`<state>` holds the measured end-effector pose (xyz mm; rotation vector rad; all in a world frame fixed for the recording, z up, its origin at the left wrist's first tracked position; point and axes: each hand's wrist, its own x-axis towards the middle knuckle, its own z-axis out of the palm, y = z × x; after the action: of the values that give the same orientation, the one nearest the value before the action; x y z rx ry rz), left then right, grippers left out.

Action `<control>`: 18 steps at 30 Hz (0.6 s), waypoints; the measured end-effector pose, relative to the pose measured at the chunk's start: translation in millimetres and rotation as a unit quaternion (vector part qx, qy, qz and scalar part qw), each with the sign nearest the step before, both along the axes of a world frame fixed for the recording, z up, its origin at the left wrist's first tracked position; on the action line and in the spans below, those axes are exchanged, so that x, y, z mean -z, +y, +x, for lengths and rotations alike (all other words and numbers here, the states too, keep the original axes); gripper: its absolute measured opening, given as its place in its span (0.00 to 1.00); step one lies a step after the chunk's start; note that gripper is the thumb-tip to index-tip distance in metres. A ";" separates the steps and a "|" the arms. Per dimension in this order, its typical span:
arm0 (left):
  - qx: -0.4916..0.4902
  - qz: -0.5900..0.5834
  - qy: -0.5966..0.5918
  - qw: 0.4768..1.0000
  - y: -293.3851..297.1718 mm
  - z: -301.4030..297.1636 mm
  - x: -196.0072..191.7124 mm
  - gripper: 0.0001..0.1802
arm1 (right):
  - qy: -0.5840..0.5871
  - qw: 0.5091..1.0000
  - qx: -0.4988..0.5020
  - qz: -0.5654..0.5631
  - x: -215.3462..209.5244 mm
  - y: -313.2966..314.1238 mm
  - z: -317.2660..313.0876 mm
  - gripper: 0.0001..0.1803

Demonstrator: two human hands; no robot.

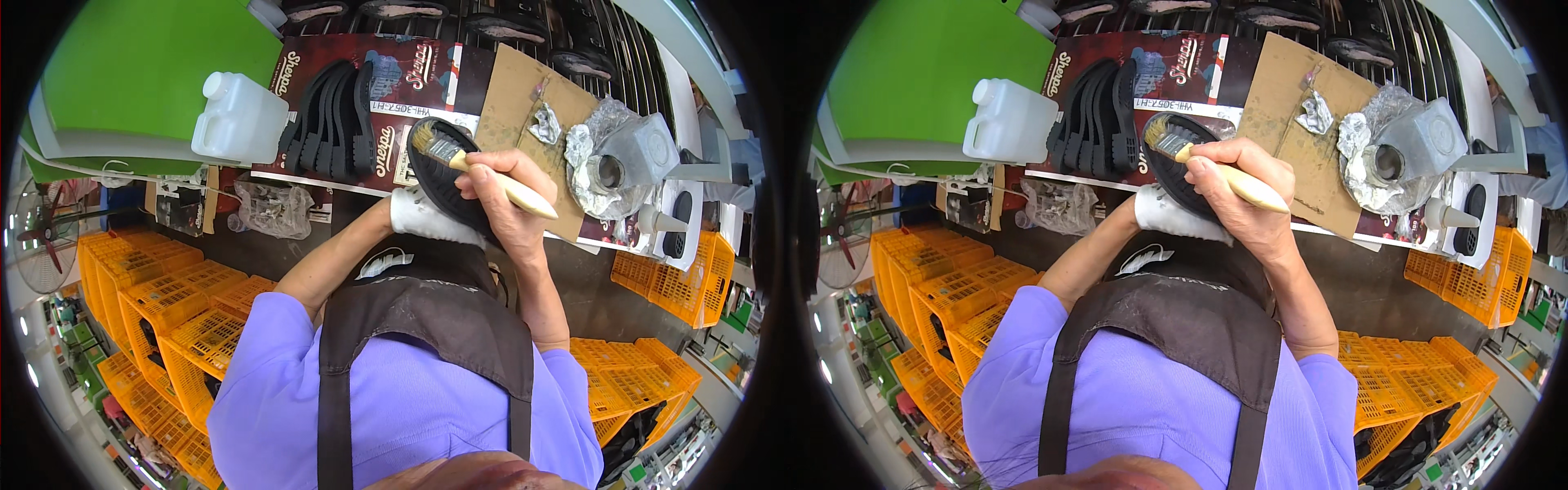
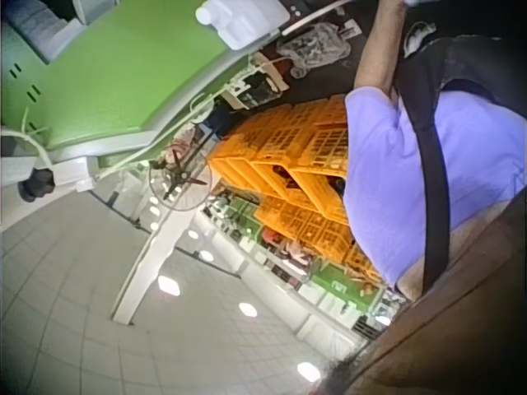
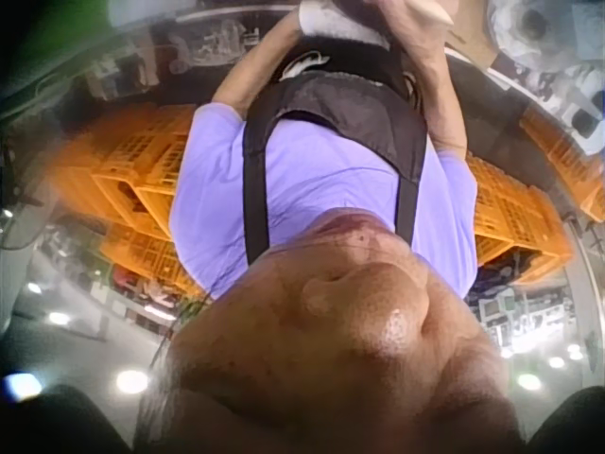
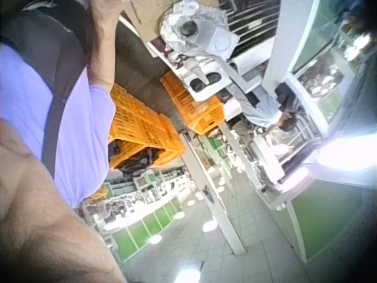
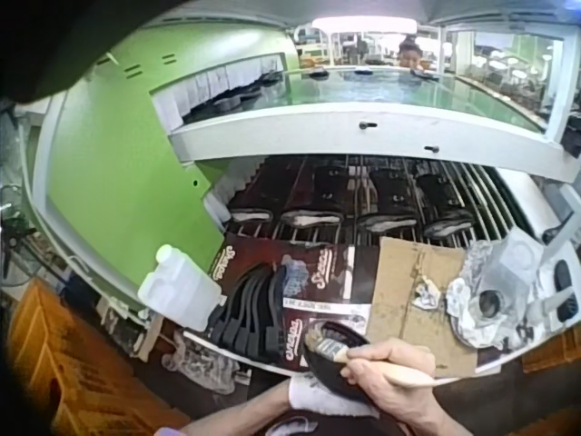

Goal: The person repeatedly applies a liquid adhesive to the bottom of black shoe soles using a brush. They dip the brush into a container, spread the substance across the sole's surface and grooves, and then place the treated sole back onto a stack. This process is repeated for multiple soles throughout the clip.

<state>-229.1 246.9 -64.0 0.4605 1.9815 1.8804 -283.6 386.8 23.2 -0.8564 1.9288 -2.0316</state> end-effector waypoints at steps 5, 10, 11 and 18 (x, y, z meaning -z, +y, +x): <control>0.102 -0.030 0.051 0.993 -19.4 -2.8 -25.1 0.28 | -0.013 1.000 -0.011 0.003 6.9 2.6 -11.7 0.05; 0.133 0.006 -0.037 0.990 -33.6 -1.0 -16.4 0.28 | -0.019 1.000 0.006 0.015 12.2 2.9 -23.3 0.07; 0.137 0.031 -0.099 0.985 -35.9 -0.3 -14.8 0.28 | -0.029 0.999 0.009 0.020 12.3 3.0 -25.4 0.07; -0.073 0.264 -0.160 0.948 -27.4 17.4 -10.0 0.36 | -0.083 0.996 0.024 0.029 22.2 2.8 -35.9 0.07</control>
<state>-211.7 219.4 -54.0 0.1280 1.3255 2.4032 -319.5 389.7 1.0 -0.6123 1.9235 -1.9918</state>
